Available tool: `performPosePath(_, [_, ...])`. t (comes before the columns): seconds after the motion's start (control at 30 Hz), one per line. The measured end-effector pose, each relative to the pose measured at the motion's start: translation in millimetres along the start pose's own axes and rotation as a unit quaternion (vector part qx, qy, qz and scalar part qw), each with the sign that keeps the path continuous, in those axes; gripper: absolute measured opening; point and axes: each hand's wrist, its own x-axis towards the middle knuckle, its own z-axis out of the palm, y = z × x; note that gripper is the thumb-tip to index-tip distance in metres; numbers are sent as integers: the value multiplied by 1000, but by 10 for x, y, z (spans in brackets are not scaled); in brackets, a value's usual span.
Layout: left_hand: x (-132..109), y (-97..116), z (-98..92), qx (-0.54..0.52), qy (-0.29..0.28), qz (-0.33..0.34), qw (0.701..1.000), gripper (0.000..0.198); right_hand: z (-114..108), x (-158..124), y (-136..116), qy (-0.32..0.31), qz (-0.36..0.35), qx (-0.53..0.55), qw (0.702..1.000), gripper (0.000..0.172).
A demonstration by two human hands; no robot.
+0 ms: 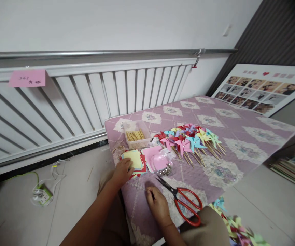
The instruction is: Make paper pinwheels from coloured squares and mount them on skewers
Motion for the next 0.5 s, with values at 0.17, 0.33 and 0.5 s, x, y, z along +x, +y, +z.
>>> performPosePath(0.17, [5,-8,13,-4,5,1,1000,25,-3,9,-8,-2,1,0,1000,25])
performPosePath(0.33, [17,9,-13,-8,0,-1,1000,23,-8,13,-14,-1,3,2,1000,25])
performPosePath(0.5, [45,30,-44,-20,-14,-12,1000,24,-9,12,-17,1,7,5,1000,25])
